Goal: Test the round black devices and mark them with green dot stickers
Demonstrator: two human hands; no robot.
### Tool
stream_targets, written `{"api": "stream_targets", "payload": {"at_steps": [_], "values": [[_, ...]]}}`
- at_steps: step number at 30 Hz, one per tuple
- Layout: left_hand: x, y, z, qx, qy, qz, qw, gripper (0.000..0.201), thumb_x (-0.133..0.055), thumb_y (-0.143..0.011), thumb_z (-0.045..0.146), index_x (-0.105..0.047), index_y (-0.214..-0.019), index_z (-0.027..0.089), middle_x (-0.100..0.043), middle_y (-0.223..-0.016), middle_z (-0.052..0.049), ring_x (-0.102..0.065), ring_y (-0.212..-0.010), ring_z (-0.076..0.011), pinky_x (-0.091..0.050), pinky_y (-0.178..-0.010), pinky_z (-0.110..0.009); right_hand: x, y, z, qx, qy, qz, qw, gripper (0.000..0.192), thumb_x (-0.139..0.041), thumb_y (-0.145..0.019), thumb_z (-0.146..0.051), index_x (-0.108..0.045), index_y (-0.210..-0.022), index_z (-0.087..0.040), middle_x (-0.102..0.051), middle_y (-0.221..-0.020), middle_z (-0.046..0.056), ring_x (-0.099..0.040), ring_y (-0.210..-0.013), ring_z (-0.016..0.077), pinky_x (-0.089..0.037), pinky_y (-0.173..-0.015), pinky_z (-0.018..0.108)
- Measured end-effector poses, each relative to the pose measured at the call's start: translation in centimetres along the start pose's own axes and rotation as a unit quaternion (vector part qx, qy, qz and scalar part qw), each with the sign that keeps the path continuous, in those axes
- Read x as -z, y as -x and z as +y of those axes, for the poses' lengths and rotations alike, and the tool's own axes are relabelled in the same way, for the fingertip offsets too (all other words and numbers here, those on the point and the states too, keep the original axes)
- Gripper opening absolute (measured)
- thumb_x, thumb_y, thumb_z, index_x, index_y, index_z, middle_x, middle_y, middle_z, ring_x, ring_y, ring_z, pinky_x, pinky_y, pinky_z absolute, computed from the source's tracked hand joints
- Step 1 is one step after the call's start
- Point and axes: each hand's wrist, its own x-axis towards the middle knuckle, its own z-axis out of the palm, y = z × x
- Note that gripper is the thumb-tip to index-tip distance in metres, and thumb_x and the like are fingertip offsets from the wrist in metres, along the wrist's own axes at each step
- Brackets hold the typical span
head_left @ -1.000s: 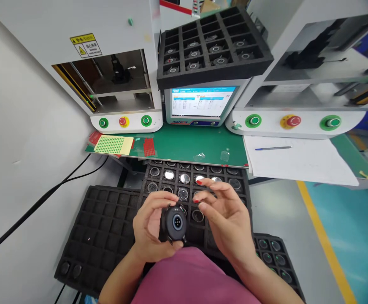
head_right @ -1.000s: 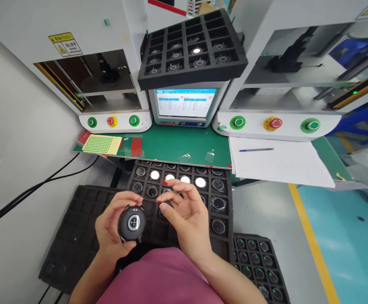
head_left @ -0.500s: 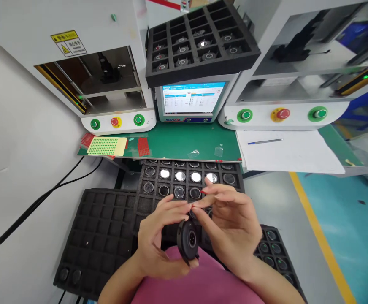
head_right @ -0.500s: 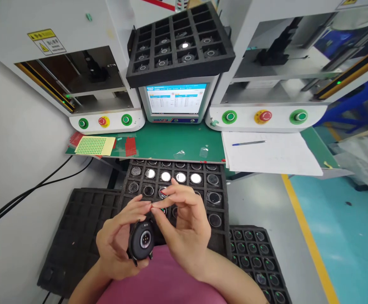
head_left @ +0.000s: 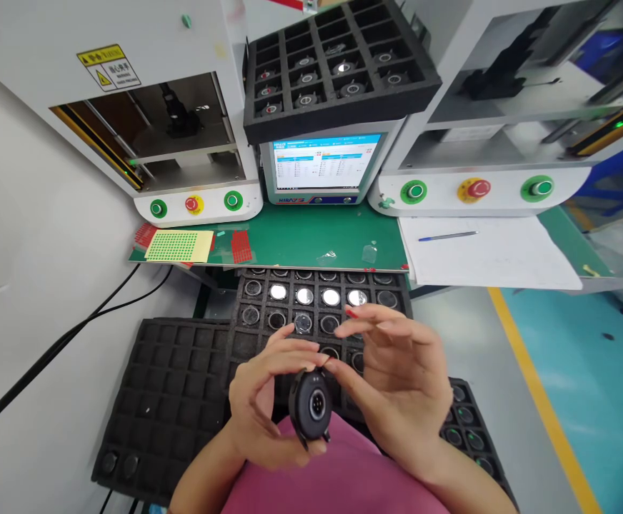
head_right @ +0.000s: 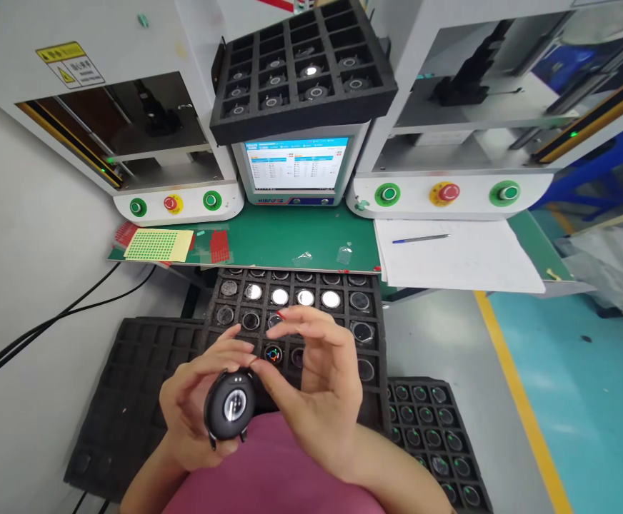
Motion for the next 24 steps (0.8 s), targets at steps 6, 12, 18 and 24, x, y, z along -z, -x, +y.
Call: {"api": "stream_targets", "payload": {"at_steps": [6, 12, 18, 24], "values": [[0.0, 0.2, 0.1, 0.006, 0.001, 0.006, 1.000, 0.045, -0.078, -0.074, 0.039, -0.068, -0.117, 0.028, -0.076, -0.102, -0.007, -0.068, -0.102, -0.0279, -0.029, -0.114, -0.056, 0.1, -0.2, -0.3, -0.031, -0.043, -0.038, 0.998, 0.048, -0.067, -0.076, 0.003, -0.053, -0.109, -0.029, -0.056, -0.108, 0.001, -0.065, -0.066, 0.0088, -0.057, -0.075, 0.032], [0.3, 0.5, -0.1, 0.047, 0.035, 0.011, 0.998, 0.052, -0.082, -0.070, 0.034, -0.068, -0.119, 0.026, -0.067, -0.127, -0.012, -0.060, -0.122, -0.0329, -0.044, -0.107, -0.050, 0.5, -0.1, -0.7, -0.058, -0.040, -0.018, 0.997, 0.040, -0.069, -0.076, -0.001, -0.055, -0.103, -0.027, -0.055, -0.106, 0.001, -0.066, -0.067, 0.0098, -0.057, -0.074, 0.032], [0.3, 0.0, -0.1, 0.032, 0.095, 0.009, 0.995, 0.058, -0.086, -0.066, 0.033, -0.067, -0.120, 0.023, -0.071, -0.121, -0.011, -0.068, -0.110, -0.0281, -0.056, -0.096, -0.039, 0.9, -0.6, -2.0, -0.070, -0.050, 0.011, 0.996, 0.038, -0.067, -0.075, 0.004, -0.058, -0.098, -0.026, -0.056, -0.106, 0.001, -0.067, -0.071, 0.0093, -0.057, -0.076, 0.030], [0.1, -0.3, 0.4, 0.032, 0.091, 0.005, 0.995, 0.055, -0.084, -0.068, 0.026, -0.067, -0.121, 0.022, -0.075, -0.110, -0.008, -0.074, -0.093, -0.0223, -0.061, -0.083, -0.029, 0.9, -0.8, -1.9, -0.162, -0.114, -0.028, 0.980, 0.038, -0.069, -0.073, 0.002, -0.059, -0.096, -0.027, -0.057, -0.105, 0.000, -0.066, -0.069, 0.0076, -0.057, -0.070, 0.025]]}}
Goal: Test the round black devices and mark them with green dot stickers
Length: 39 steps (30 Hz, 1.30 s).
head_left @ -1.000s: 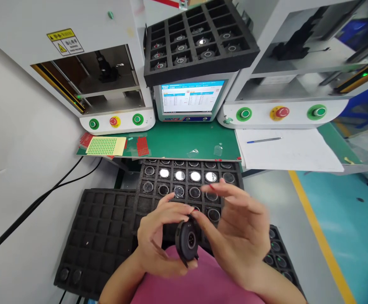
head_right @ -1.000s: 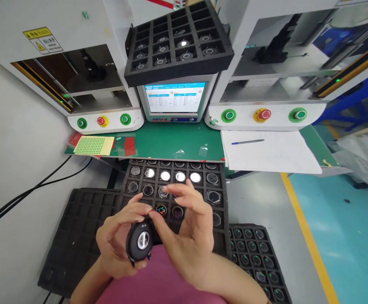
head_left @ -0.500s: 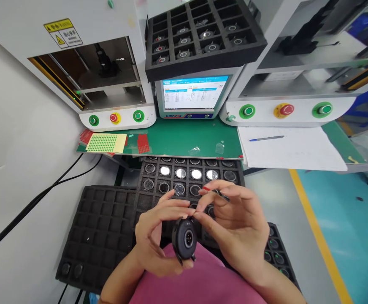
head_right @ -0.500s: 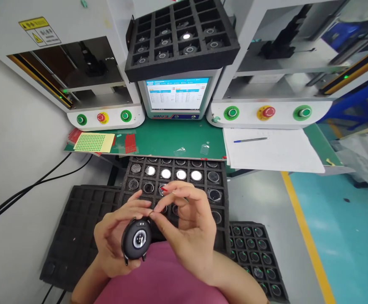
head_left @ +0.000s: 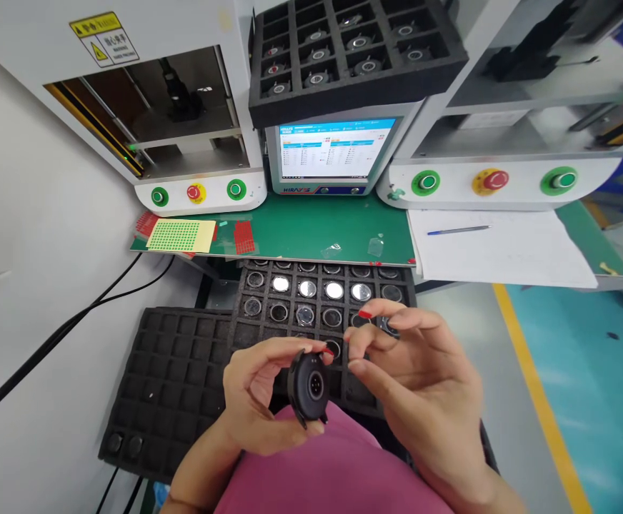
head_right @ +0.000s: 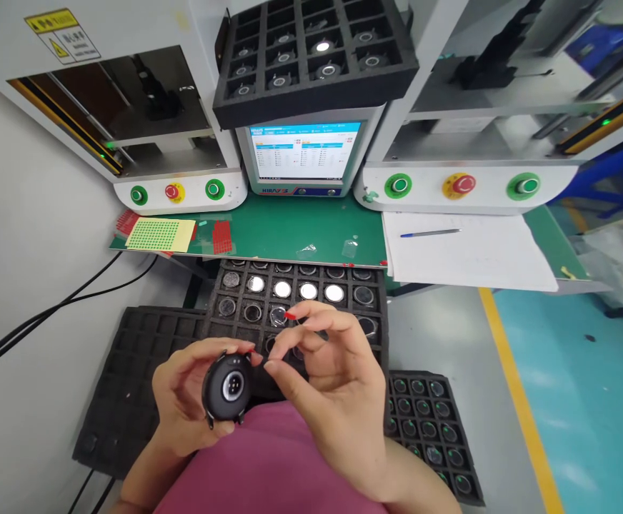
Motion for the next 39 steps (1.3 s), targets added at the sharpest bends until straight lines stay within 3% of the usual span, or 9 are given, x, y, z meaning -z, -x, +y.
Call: {"api": "stream_targets", "payload": {"at_steps": [9, 16, 20, 22, 28, 33, 39], "values": [[0.0, 0.2, -0.2, -0.010, -0.011, -0.008, 1.000, 0.058, -0.084, -0.068, 0.025, -0.065, -0.123, 0.022, -0.074, -0.114, -0.008, -0.073, -0.096, -0.0203, -0.060, -0.087, -0.026, -0.3, 0.3, 1.2, 0.061, 0.061, 0.011, 0.996, 0.041, -0.070, -0.073, 0.002, -0.058, -0.100, -0.027, -0.054, -0.107, 0.000, -0.067, -0.077, 0.0095, -0.057, -0.078, 0.028], [-0.1, 0.2, -0.2, -0.015, -0.041, -0.012, 0.999, 0.058, -0.083, -0.069, 0.028, -0.065, -0.124, 0.022, -0.074, -0.111, -0.009, -0.073, -0.096, -0.0220, -0.060, -0.086, -0.029, -0.4, 0.4, 1.1, 0.063, 0.045, 0.004, 0.997, 0.039, -0.066, -0.076, 0.004, -0.057, -0.100, -0.026, -0.054, -0.105, 0.000, -0.066, -0.070, 0.0090, -0.057, -0.066, 0.026], [-0.1, 0.3, -0.2, -0.004, -0.078, 0.024, 0.997, 0.053, -0.082, -0.070, 0.029, -0.066, -0.119, 0.022, -0.062, -0.133, -0.013, -0.074, -0.092, -0.0223, -0.062, -0.078, -0.029, -0.4, 0.4, 0.6, 0.064, 0.036, 0.008, 0.997, 0.037, -0.065, -0.076, 0.004, -0.059, -0.097, -0.026, -0.056, -0.102, 0.000, -0.065, -0.070, 0.0087, -0.057, -0.067, 0.026], [0.0, 0.4, -0.3, -0.013, -0.088, 0.037, 0.995, 0.051, -0.082, -0.070, 0.027, -0.067, -0.118, 0.021, -0.060, -0.136, -0.014, -0.074, -0.088, -0.0202, -0.062, -0.076, -0.028, -0.3, 0.3, 0.3, 0.035, 0.003, 0.007, 0.999, 0.036, -0.064, -0.076, 0.004, -0.060, -0.095, -0.026, -0.057, -0.102, -0.001, -0.065, -0.069, 0.0073, -0.057, -0.066, 0.024], [0.4, 0.3, -0.6, -0.066, -0.156, 0.017, 0.985, 0.065, -0.081, -0.071, 0.021, -0.059, -0.131, 0.021, -0.072, -0.114, -0.010, -0.072, -0.091, -0.0198, -0.061, -0.079, -0.029, -0.1, 0.2, -0.2, -0.129, -0.109, -0.029, 0.985, 0.035, -0.076, -0.070, -0.002, -0.064, -0.090, -0.027, -0.060, -0.103, -0.003, -0.063, -0.063, 0.0041, -0.055, -0.058, 0.016], [0.7, -0.2, -0.5, -0.136, -0.243, 0.008, 0.960, 0.064, -0.082, -0.070, 0.015, -0.061, -0.130, 0.017, -0.071, -0.115, -0.012, -0.070, -0.096, -0.0217, -0.060, -0.082, -0.032, -0.3, 0.2, -0.4, -0.179, -0.134, -0.045, 0.974, 0.033, -0.082, -0.068, -0.009, -0.063, -0.088, -0.026, -0.060, -0.099, -0.002, -0.061, -0.061, 0.0053, -0.057, -0.055, 0.019], [0.8, -0.8, 0.0, -0.129, -0.249, -0.039, 0.959, 0.063, -0.080, -0.075, 0.022, -0.058, -0.134, 0.020, -0.070, -0.113, -0.012, -0.068, -0.097, -0.0216, -0.059, -0.081, -0.034, -0.2, 0.3, -0.3, -0.215, -0.131, -0.076, 0.965, 0.032, -0.079, -0.070, -0.010, -0.060, -0.090, -0.026, -0.059, -0.098, -0.002, -0.057, -0.063, 0.0053, -0.054, -0.055, 0.018]]}}
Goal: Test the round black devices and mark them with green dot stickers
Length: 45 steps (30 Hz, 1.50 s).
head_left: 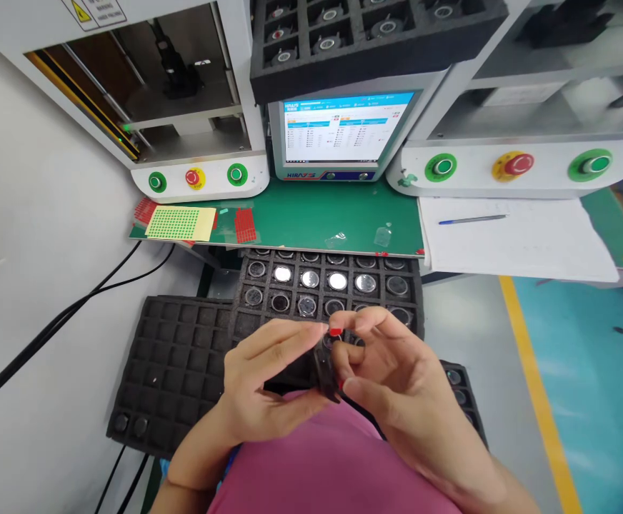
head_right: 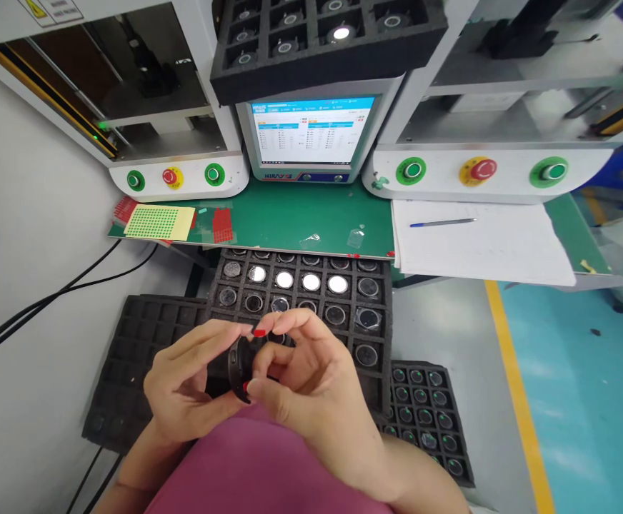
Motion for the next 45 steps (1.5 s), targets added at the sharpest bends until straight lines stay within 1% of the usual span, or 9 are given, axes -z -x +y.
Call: {"api": "stream_targets", "payload": {"at_steps": [17, 24, 31, 33, 35, 37, 40, 43, 45], "values": [[0.1, 0.0, 0.2, -0.002, 0.011, -0.016, 1.000, 0.065, -0.080, -0.075, 0.018, -0.056, -0.135, 0.019, -0.069, -0.112, -0.012, -0.067, -0.095, -0.0210, -0.059, -0.080, -0.035, 0.4, 0.3, 0.3, -0.022, 0.040, 0.004, 0.999, 0.032, -0.079, -0.074, -0.017, -0.057, -0.093, -0.028, -0.057, -0.101, -0.001, -0.056, -0.064, 0.0080, -0.051, -0.052, 0.022], [0.1, -0.1, 0.2, -0.005, 0.004, -0.007, 1.000, 0.061, -0.078, -0.077, 0.020, -0.057, -0.134, 0.020, -0.070, -0.112, -0.012, -0.067, -0.093, -0.0209, -0.059, -0.078, -0.035, -0.1, 0.1, 0.5, -0.021, 0.009, 0.020, 1.000, 0.031, -0.080, -0.071, -0.018, -0.056, -0.089, -0.027, -0.057, -0.096, -0.002, -0.054, -0.062, 0.0076, -0.048, -0.048, 0.019], [0.1, 0.0, -0.3, -0.032, 0.024, -0.016, 0.999, 0.059, -0.075, -0.081, 0.024, -0.055, -0.136, 0.019, -0.070, -0.107, -0.012, -0.067, -0.091, -0.0207, -0.059, -0.075, -0.034, -0.4, -0.2, 0.9, -0.096, -0.024, 0.033, 0.995, 0.045, -0.087, -0.063, -0.025, -0.051, -0.090, -0.027, -0.054, -0.089, -0.002, -0.049, -0.060, 0.0083, -0.049, -0.047, 0.019], [0.0, 0.1, -0.4, -0.020, 0.038, -0.014, 0.999, 0.061, -0.078, -0.078, 0.025, -0.057, -0.135, 0.020, -0.070, -0.110, -0.012, -0.068, -0.094, -0.0214, -0.060, -0.078, -0.033, -0.5, -0.3, 1.0, -0.093, -0.030, 0.042, 0.994, 0.049, -0.089, -0.059, -0.025, -0.051, -0.091, -0.028, -0.053, -0.089, -0.003, -0.052, -0.064, 0.0101, -0.051, -0.049, 0.020], [-0.1, 0.2, -0.4, 0.037, 0.093, -0.007, 0.995, 0.066, -0.080, -0.075, 0.026, -0.056, -0.137, 0.023, -0.071, -0.114, -0.011, -0.069, -0.097, -0.0217, -0.059, -0.082, -0.032, -0.5, -0.5, 1.1, -0.075, -0.035, 0.053, 0.995, 0.048, -0.088, -0.060, -0.029, -0.053, -0.092, -0.028, -0.054, -0.089, -0.002, -0.054, -0.069, 0.0124, -0.054, -0.055, 0.023], [-0.2, 0.1, -0.3, 0.141, 0.202, -0.001, 0.969, 0.066, -0.078, -0.078, 0.028, -0.053, -0.139, 0.026, -0.071, -0.118, -0.011, -0.071, -0.097, -0.0224, -0.060, -0.081, -0.032, -0.2, -0.7, 0.9, -0.032, -0.035, 0.080, 0.996, 0.041, -0.084, -0.065, -0.036, -0.057, -0.094, -0.027, -0.056, -0.091, 0.000, -0.055, -0.071, 0.0130, -0.054, -0.061, 0.025], [-0.4, -0.4, -0.3, 0.262, 0.390, 0.004, 0.883, 0.042, -0.062, -0.091, 0.030, -0.060, -0.132, 0.022, -0.073, -0.114, -0.014, -0.073, -0.091, -0.0227, -0.062, -0.070, -0.031, 0.7, -1.0, 0.7, 0.068, -0.012, 0.151, 0.986, 0.032, -0.079, -0.070, -0.039, -0.064, -0.094, -0.025, -0.059, -0.093, 0.002, -0.054, -0.073, 0.0119, -0.052, -0.065, 0.023], [-0.8, -0.7, -0.2, 0.309, 0.484, 0.040, 0.817, 0.031, -0.049, -0.097, 0.027, -0.067, -0.118, 0.014, -0.075, -0.101, -0.014, -0.072, -0.084, -0.0195, -0.061, -0.062, -0.026, 1.4, -1.2, 0.9, 0.104, 0.011, 0.180, 0.978, 0.026, -0.079, -0.071, -0.033, -0.066, -0.092, -0.026, -0.062, -0.096, 0.003, -0.060, -0.083, 0.0147, -0.053, -0.072, 0.025], [-1.3, -0.8, 0.0, 0.325, 0.493, 0.066, 0.804, 0.028, -0.050, -0.096, 0.031, -0.068, -0.106, 0.011, -0.074, -0.092, -0.013, -0.070, -0.079, -0.0178, -0.060, -0.057, -0.023, 1.5, -1.3, 1.4, 0.092, 0.019, 0.167, 0.981, 0.024, -0.077, -0.072, -0.030, -0.065, -0.092, -0.026, -0.065, -0.100, 0.003, -0.064, -0.093, 0.0179, -0.055, -0.079, 0.030]]}}
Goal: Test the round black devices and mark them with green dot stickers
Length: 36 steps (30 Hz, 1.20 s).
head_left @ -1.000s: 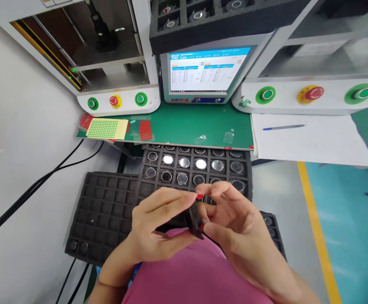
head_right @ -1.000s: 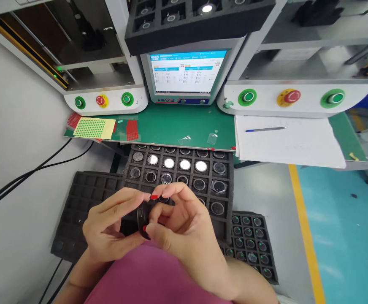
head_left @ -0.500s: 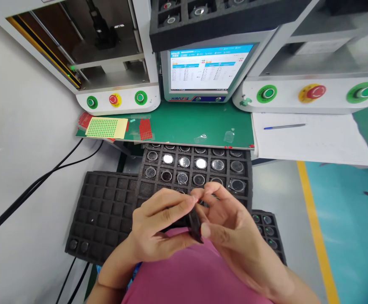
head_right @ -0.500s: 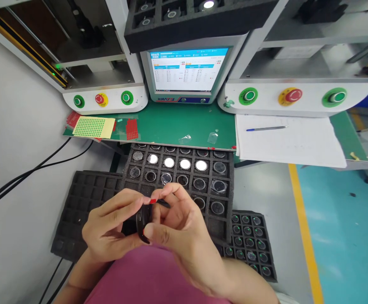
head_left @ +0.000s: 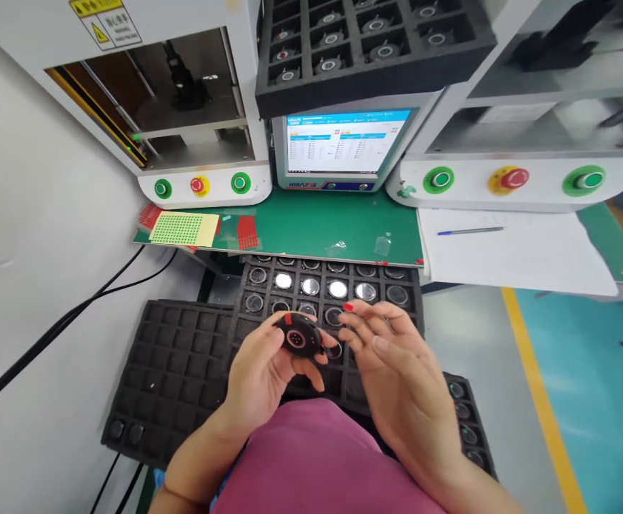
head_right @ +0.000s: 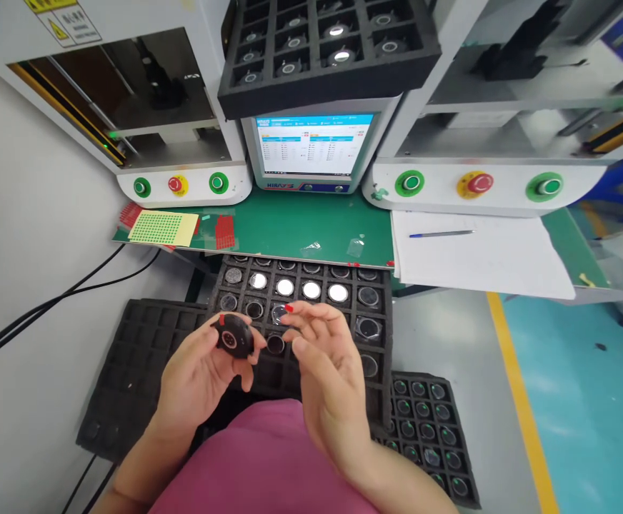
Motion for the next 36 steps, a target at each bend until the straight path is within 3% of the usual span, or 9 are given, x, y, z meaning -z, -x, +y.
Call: {"api": "stream_targets", "payload": {"at_steps": [3, 7, 11, 15, 17, 19, 23, 27, 36], "values": [[-0.4, 0.1, -0.6, 0.001, -0.027, 0.041, 0.999, 0.029, -0.054, -0.093, 0.041, -0.062, -0.090, 0.013, -0.070, -0.075, -0.007, -0.066, -0.062, -0.0143, -0.056, -0.045, -0.021, -0.2, 0.3, 0.7, -0.017, 0.004, -0.046, 0.999, 0.020, -0.072, -0.078, -0.027, -0.062, -0.095, -0.026, -0.068, -0.106, 0.003, -0.066, -0.105, 0.0224, -0.055, -0.088, 0.037], [-0.5, 0.5, -1.4, 0.007, -0.080, 0.067, 0.995, 0.025, -0.051, -0.095, 0.040, -0.052, -0.085, 0.018, -0.062, -0.063, 0.003, -0.052, -0.039, -0.0067, -0.044, -0.032, -0.014, -0.6, 0.8, 1.5, -0.009, -0.004, -0.091, 0.996, 0.016, -0.066, -0.085, -0.025, -0.059, -0.100, -0.027, -0.069, -0.114, 0.003, -0.064, -0.115, 0.0239, -0.051, -0.099, 0.043], [-0.6, 0.8, -1.9, -0.050, -0.165, 0.075, 0.982, 0.024, -0.048, -0.097, 0.039, -0.052, -0.086, 0.018, -0.059, -0.065, 0.003, -0.049, -0.041, -0.0051, -0.039, -0.034, -0.012, -1.3, 1.1, 1.9, -0.003, -0.019, -0.114, 0.993, 0.015, -0.064, -0.088, -0.025, -0.059, -0.103, -0.027, -0.069, -0.117, 0.003, -0.065, -0.115, 0.0219, -0.051, -0.101, 0.042], [-0.9, 1.1, -2.0, -0.100, -0.283, 0.059, 0.952, 0.018, -0.043, -0.100, 0.034, -0.054, -0.094, 0.021, -0.057, -0.070, 0.002, -0.049, -0.049, -0.0065, -0.041, -0.043, -0.016, -2.0, 1.2, 1.8, -0.012, -0.034, -0.145, 0.989, 0.016, -0.063, -0.089, -0.024, -0.057, -0.104, -0.028, -0.069, -0.119, 0.003, -0.065, -0.115, 0.0215, -0.060, -0.077, 0.029], [-1.0, 1.2, -1.9, -0.115, -0.332, 0.034, 0.936, 0.018, -0.040, -0.101, 0.031, -0.054, -0.096, 0.021, -0.055, -0.069, 0.002, -0.047, -0.051, -0.0073, -0.041, -0.046, -0.018, -2.1, 1.3, 1.6, -0.029, -0.037, -0.156, 0.987, 0.017, -0.062, -0.090, -0.023, -0.055, -0.105, -0.029, -0.069, -0.120, 0.003, -0.067, -0.112, 0.0211, -0.056, -0.059, 0.021], [-1.1, 1.3, -1.6, -0.122, -0.371, 0.011, 0.921, 0.017, -0.038, -0.101, 0.029, -0.052, -0.096, 0.021, -0.053, -0.070, 0.002, -0.048, -0.055, -0.0086, -0.043, -0.050, -0.019, -2.2, 1.3, 1.6, -0.042, -0.031, -0.159, 0.986, 0.018, -0.061, -0.089, -0.021, -0.054, -0.105, -0.029, -0.069, -0.122, 0.004, -0.067, -0.111, 0.0207, -0.053, -0.054, 0.020], [-1.2, 1.4, -1.1, -0.135, -0.428, -0.016, 0.893, 0.012, -0.037, -0.100, 0.024, -0.049, -0.102, 0.022, -0.058, -0.080, -0.001, -0.053, -0.062, -0.0104, -0.047, -0.056, -0.022, -2.6, 1.6, 1.6, -0.025, -0.032, -0.149, 0.988, 0.020, -0.058, -0.088, -0.015, -0.055, -0.102, -0.028, -0.070, -0.118, 0.002, -0.067, -0.110, 0.0197, -0.059, -0.067, 0.026], [-1.9, 1.3, -0.6, -0.160, -0.499, -0.023, 0.851, 0.016, -0.038, -0.095, 0.015, -0.047, -0.106, 0.022, -0.061, -0.086, -0.004, -0.061, -0.071, -0.0151, -0.053, -0.065, -0.029, -3.6, 2.0, 1.7, -0.020, -0.057, -0.083, 0.995, 0.020, -0.055, -0.081, -0.010, -0.054, -0.094, -0.026, -0.075, -0.106, 0.000, -0.072, -0.095, 0.0155, -0.059, -0.074, 0.027], [-2.5, 1.1, -1.6, -0.262, -0.614, 0.015, 0.744, 0.021, -0.042, -0.089, 0.013, -0.047, -0.107, 0.021, -0.066, -0.083, -0.006, -0.066, -0.068, -0.0187, -0.054, -0.062, -0.030, -4.1, 2.2, 1.9, -0.006, -0.039, -0.013, 0.999, 0.016, -0.052, -0.077, -0.015, -0.050, -0.087, -0.027, -0.076, -0.087, -0.005, -0.072, -0.074, 0.0121, -0.058, -0.069, 0.025]]}}
